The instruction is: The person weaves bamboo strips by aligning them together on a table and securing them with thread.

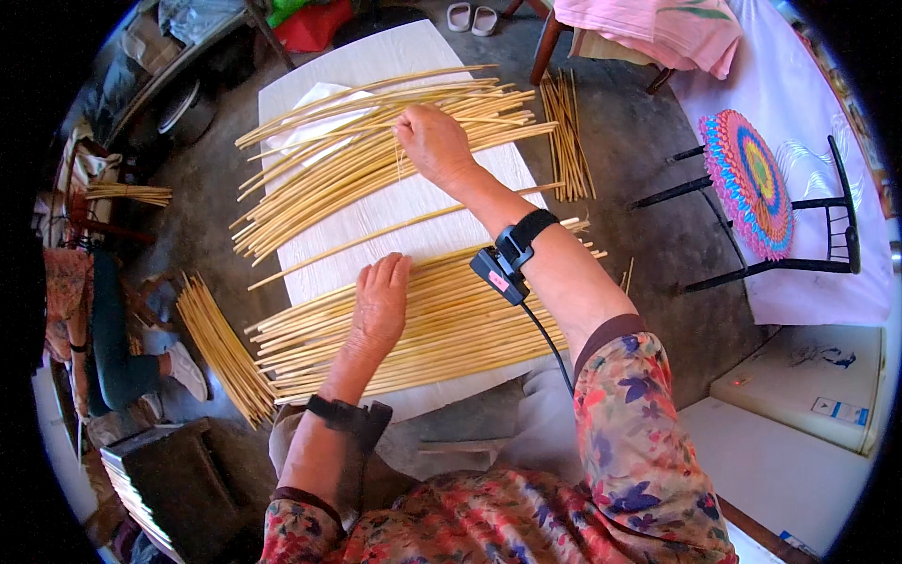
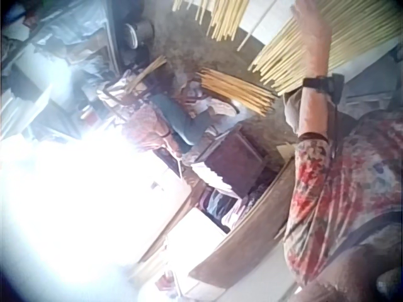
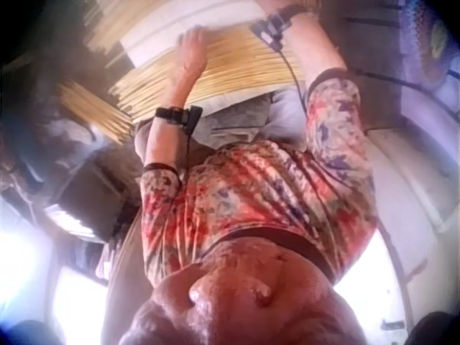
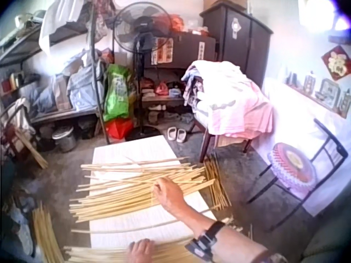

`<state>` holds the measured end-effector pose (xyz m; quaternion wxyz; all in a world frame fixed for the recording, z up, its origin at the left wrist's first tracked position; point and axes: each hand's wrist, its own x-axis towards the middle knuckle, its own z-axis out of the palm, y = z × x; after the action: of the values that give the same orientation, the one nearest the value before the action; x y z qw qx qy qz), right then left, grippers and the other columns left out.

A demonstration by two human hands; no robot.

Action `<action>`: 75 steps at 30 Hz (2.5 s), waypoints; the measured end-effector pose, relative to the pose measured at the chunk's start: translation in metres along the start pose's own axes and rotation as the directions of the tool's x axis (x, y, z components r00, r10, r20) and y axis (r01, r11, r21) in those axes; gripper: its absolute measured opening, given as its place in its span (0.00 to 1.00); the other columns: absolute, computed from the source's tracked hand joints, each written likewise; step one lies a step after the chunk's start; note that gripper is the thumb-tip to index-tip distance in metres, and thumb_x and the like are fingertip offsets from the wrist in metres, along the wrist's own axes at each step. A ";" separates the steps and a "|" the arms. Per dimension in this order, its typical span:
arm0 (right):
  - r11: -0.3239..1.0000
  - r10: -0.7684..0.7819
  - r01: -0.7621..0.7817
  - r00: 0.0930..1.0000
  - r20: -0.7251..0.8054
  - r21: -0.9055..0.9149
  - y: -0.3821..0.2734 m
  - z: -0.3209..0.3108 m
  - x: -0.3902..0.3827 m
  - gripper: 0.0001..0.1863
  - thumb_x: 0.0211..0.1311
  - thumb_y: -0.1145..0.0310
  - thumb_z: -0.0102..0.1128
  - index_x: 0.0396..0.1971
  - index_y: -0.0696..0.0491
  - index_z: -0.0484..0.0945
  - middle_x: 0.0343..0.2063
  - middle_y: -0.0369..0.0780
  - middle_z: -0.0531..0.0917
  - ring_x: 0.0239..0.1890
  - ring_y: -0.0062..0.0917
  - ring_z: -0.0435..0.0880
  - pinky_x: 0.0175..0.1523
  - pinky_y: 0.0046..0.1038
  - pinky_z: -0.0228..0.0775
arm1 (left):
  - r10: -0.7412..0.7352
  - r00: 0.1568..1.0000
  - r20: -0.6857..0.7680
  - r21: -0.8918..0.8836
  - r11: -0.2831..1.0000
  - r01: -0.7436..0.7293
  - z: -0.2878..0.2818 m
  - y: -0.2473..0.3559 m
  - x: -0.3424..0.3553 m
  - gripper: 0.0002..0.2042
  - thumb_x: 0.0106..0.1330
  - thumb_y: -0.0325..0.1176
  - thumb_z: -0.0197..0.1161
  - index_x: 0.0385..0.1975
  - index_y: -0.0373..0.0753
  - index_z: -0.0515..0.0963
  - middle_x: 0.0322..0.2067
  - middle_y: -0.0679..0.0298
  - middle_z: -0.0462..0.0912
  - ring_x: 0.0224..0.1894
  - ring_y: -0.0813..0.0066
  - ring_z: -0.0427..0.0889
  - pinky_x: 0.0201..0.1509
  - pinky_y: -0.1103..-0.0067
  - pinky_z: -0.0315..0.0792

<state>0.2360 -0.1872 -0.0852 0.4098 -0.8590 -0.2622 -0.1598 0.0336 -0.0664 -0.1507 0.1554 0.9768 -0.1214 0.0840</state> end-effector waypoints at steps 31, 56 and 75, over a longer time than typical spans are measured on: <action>0.973 -0.015 0.026 0.999 0.053 -0.230 -0.031 -0.018 -0.002 0.08 0.56 0.67 0.48 0.25 0.56 0.71 0.28 0.46 0.75 0.31 0.42 0.77 0.35 0.40 0.70 | -0.157 0.987 0.021 -0.065 0.985 0.158 0.015 0.042 -0.025 0.26 0.57 0.38 0.56 0.55 0.36 0.62 0.58 0.50 0.57 0.65 0.54 0.49 0.66 0.56 0.40; 0.909 0.137 0.068 0.883 0.448 -0.412 -0.030 -0.069 -0.121 0.05 0.46 0.76 0.50 0.22 0.56 0.75 0.28 0.46 0.77 0.32 0.41 0.79 0.32 0.38 0.72 | -0.137 0.986 0.090 -0.024 0.990 0.140 -0.016 0.045 -0.013 0.20 0.56 0.38 0.58 0.47 0.37 0.70 0.53 0.55 0.65 0.62 0.56 0.56 0.64 0.55 0.44; 0.834 0.026 0.276 0.846 0.533 -0.478 -0.007 -0.023 -0.117 0.05 0.46 0.73 0.51 0.23 0.50 0.77 0.29 0.38 0.77 0.37 0.31 0.75 0.41 0.36 0.63 | 0.126 0.975 0.185 -0.249 0.965 -0.078 -0.051 0.038 -0.014 0.09 0.58 0.32 0.56 0.37 0.39 0.72 0.33 0.59 0.75 0.42 0.61 0.73 0.54 0.62 0.59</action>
<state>0.1356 -0.2397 -0.1242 0.0546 -0.9293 -0.3648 -0.0170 0.0038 -0.0819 -0.0951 0.2551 0.9466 -0.1960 -0.0215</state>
